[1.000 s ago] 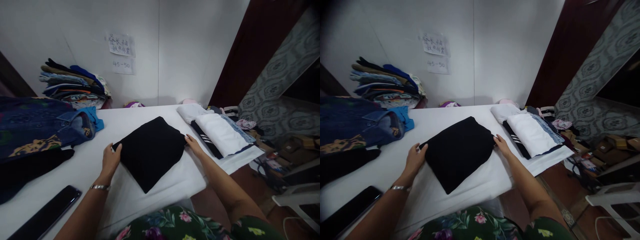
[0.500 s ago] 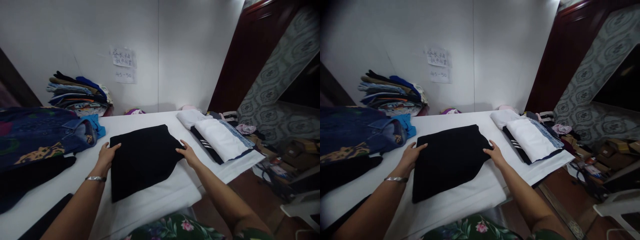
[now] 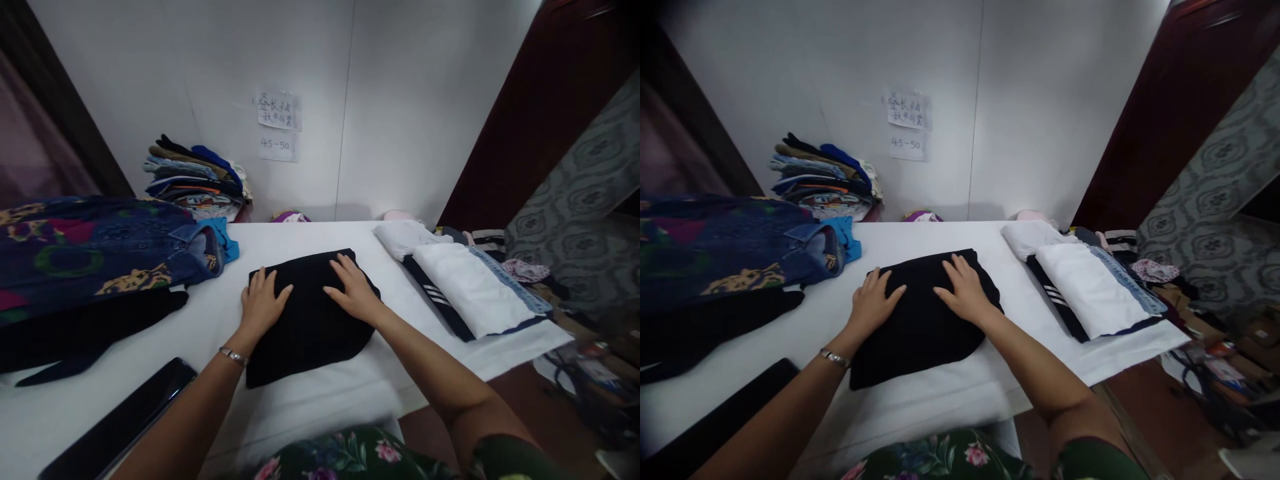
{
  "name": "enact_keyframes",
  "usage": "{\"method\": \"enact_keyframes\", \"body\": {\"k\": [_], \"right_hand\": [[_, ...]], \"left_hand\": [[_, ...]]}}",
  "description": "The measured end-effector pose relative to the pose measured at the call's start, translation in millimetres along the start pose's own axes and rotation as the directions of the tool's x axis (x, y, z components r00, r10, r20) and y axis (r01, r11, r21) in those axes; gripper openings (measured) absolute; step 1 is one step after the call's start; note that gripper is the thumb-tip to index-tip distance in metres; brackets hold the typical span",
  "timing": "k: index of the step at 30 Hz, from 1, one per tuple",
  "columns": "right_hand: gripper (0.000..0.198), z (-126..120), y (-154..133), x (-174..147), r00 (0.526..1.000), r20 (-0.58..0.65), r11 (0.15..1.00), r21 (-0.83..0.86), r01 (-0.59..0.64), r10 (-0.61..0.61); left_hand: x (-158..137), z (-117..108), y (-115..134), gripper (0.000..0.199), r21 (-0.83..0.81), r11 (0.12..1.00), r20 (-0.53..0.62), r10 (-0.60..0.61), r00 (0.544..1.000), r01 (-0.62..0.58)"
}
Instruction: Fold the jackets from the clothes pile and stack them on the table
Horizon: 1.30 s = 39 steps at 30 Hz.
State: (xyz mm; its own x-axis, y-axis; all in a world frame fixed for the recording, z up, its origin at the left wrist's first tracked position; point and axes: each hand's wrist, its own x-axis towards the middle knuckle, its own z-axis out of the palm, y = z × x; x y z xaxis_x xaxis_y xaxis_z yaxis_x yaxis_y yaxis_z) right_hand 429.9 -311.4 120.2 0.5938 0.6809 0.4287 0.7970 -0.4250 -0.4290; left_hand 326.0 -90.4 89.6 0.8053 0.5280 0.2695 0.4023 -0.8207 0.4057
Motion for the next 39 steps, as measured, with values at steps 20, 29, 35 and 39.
{"method": "enact_keyframes", "body": {"k": [20, 29, 35, 39], "right_hand": [[0.072, 75.8, 65.2, 56.7, 0.870, 0.402, 0.945, -0.270, -0.185, 0.285], [0.069, 78.9, 70.2, 55.5, 0.882, 0.371, 0.943, -0.267, -0.199, 0.291], [0.068, 77.0, 69.1, 55.2, 0.888, 0.358, 0.944, -0.261, -0.200, 0.287], [0.068, 77.6, 68.3, 53.6, 0.893, 0.347, 0.945, -0.258, -0.201, 0.285]], "left_hand": [[-20.7, 18.9, 1.4, 0.061, 0.074, 0.995, 0.066, 0.056, 0.996, -0.061], [-20.5, 18.8, -26.1, 0.054, -0.455, 0.855, -0.065, -0.313, 0.948, 0.251], [-22.9, 6.8, -45.0, 0.075, -0.670, 0.585, 0.254, -0.399, 0.881, 0.458], [-28.1, 2.7, -39.7, 0.072, -0.751, 0.534, 0.274, -0.281, 0.920, 0.387]]}}
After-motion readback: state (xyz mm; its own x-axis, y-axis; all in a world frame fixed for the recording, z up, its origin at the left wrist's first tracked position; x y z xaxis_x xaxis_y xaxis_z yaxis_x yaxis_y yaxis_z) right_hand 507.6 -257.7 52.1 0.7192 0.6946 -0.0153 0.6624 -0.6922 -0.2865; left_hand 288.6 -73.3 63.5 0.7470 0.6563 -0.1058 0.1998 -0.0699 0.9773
